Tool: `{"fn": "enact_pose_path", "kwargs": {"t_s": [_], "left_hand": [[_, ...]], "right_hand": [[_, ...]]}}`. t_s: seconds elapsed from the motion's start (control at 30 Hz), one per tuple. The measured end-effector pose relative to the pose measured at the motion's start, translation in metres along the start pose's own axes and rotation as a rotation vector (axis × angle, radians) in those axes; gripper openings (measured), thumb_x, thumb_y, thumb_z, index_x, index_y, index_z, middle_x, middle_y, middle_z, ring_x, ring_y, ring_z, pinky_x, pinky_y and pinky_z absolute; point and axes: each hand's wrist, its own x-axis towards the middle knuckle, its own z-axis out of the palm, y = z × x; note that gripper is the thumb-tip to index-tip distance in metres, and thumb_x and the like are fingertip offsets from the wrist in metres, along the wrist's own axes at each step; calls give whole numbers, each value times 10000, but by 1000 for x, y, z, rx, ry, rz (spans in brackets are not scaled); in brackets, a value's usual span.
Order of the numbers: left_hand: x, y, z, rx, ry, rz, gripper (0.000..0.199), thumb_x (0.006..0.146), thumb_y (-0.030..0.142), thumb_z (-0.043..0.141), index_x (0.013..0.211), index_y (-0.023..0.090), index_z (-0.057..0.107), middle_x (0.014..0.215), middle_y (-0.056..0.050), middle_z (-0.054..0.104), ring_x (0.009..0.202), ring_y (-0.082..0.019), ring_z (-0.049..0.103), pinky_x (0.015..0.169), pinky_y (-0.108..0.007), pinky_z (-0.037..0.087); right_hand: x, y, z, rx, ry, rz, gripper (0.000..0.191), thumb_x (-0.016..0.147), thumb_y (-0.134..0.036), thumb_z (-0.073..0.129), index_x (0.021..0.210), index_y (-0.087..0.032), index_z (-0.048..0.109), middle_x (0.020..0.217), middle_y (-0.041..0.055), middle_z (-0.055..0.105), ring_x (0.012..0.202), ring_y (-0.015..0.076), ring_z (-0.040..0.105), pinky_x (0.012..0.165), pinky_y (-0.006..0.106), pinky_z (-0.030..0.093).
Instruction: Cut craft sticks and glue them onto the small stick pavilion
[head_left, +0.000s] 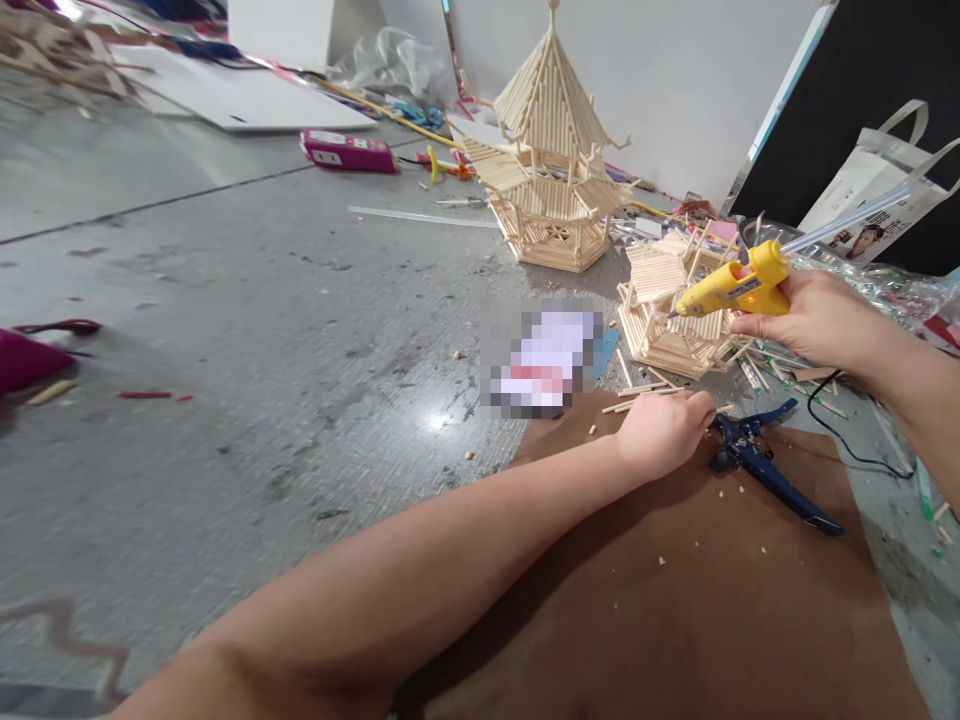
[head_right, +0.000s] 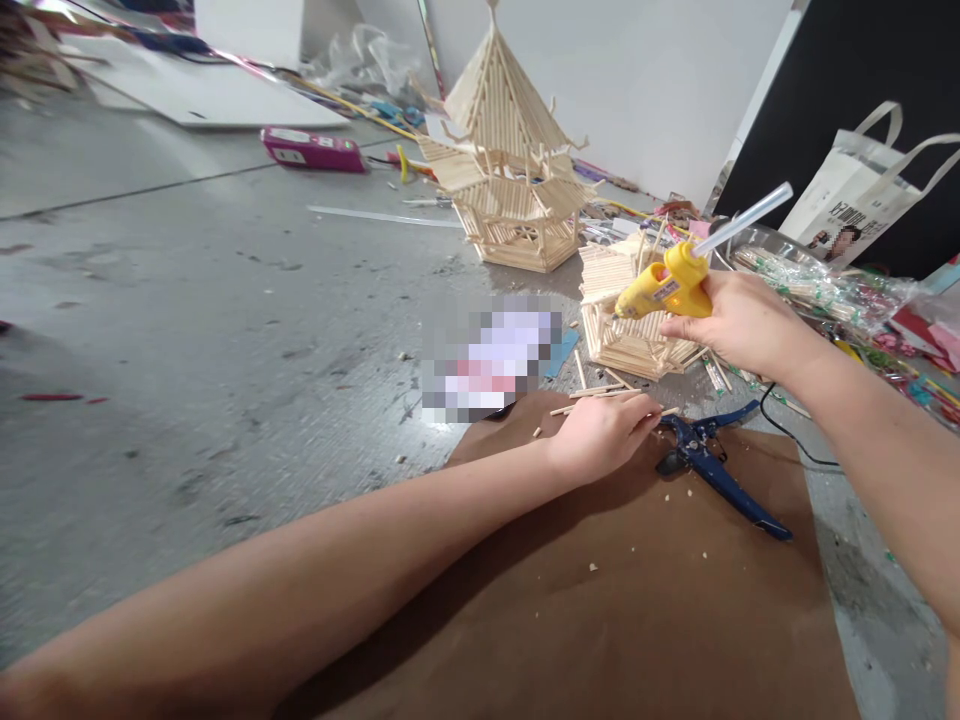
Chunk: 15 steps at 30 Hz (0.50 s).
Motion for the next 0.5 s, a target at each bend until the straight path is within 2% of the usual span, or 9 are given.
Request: {"fn": "enact_pose_path", "kwargs": {"t_s": [0.5], "left_hand": [[0, -2, 3, -7, 13, 8, 261, 857, 279, 354, 883, 174, 591, 770, -60, 640, 698, -145, 607, 612, -269, 451]], "right_hand": [[1, -1, 0, -29, 12, -2, 467, 604, -542, 597, 906, -190, 652, 800, 57, 653, 742, 221, 578, 640, 343, 405]]}}
